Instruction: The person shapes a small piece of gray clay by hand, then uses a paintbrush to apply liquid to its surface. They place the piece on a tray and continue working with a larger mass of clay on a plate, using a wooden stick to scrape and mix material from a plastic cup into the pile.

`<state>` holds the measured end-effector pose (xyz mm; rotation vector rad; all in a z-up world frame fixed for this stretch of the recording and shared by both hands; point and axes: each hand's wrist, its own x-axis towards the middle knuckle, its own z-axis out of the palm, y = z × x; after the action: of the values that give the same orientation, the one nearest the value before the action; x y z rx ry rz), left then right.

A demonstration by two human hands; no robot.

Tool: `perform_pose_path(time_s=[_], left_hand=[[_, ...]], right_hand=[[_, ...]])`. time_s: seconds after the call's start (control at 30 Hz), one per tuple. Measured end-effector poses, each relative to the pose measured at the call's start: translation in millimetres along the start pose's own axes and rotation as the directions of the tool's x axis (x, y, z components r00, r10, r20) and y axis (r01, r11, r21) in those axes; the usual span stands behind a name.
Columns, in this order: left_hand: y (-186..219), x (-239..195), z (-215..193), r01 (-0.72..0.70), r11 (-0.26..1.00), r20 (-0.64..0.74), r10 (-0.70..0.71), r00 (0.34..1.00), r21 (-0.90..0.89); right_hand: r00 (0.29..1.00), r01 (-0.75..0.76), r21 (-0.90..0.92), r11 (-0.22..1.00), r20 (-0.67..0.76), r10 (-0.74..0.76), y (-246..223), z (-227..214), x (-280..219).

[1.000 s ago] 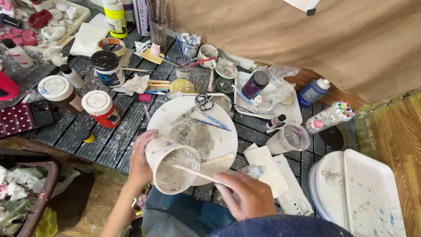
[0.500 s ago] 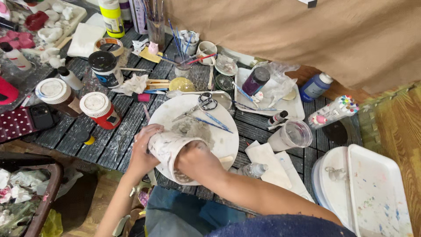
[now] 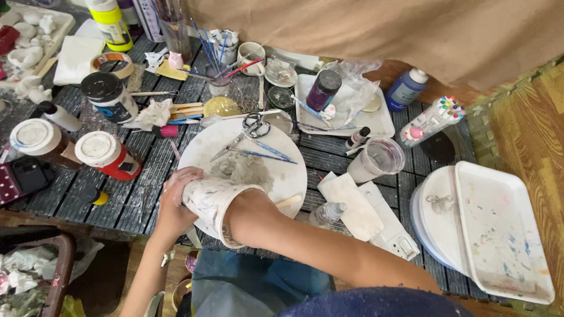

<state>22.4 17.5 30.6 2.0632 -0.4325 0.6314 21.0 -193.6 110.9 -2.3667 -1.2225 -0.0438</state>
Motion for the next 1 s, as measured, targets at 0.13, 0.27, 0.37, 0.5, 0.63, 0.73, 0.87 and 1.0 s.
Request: perform_pose_path(time_s=[0.13,0.27,0.37,0.5,0.63,0.73,0.87,1.0], left_hand=[[0.5,-1.8,-0.1,0.025,0.998,0.024,-0.027,0.999,0.054],[-3.2,0.1,-0.8,0.001,1.000,-0.002,-0.001,1.000,-0.005],[-6.1,2.9,-1.3,0.000,0.999,-0.010,-0.001,1.000,-0.039],[-4.5,-0.2,-0.3,0.007,0.998,-0.026,-0.009,1.000,-0.055],[0.7,1.6,-0.3,-0.005,0.997,-0.034,0.003,0.999,-0.075],[3.3,2.6,0.6,-0.018,0.999,-0.042,0.016,0.999,-0.044],[4.1,-2.8,0.1,0.001,1.000,-0.036,-0.001,0.999,-0.002],[7.2,-4.3,0.1,-0.014,0.997,-0.024,0.015,1.000,0.071]], right_hand=[[0.992,-0.122,0.164,0.979,0.035,0.118,-5.2,-12.5,-4.0],[0.961,-0.203,0.148,0.968,0.217,0.169,-7.1,-41.3,-16.4],[0.971,-0.233,0.150,0.961,0.081,0.223,-12.9,-64.9,-28.9],[0.986,-0.146,-0.194,0.970,-0.109,0.127,-25.2,-73.9,-43.1],[0.998,-0.054,-0.487,0.872,-0.042,0.039,-28.2,-52.8,-37.9],[0.989,-0.075,-0.496,0.865,0.077,0.129,-26.3,-35.4,-31.1],[0.966,-0.125,-0.337,0.933,0.171,0.192,-21.1,-21.9,-28.9],[0.939,-0.225,-0.163,0.961,0.228,0.258,-18.1,-21.8,-27.0]])
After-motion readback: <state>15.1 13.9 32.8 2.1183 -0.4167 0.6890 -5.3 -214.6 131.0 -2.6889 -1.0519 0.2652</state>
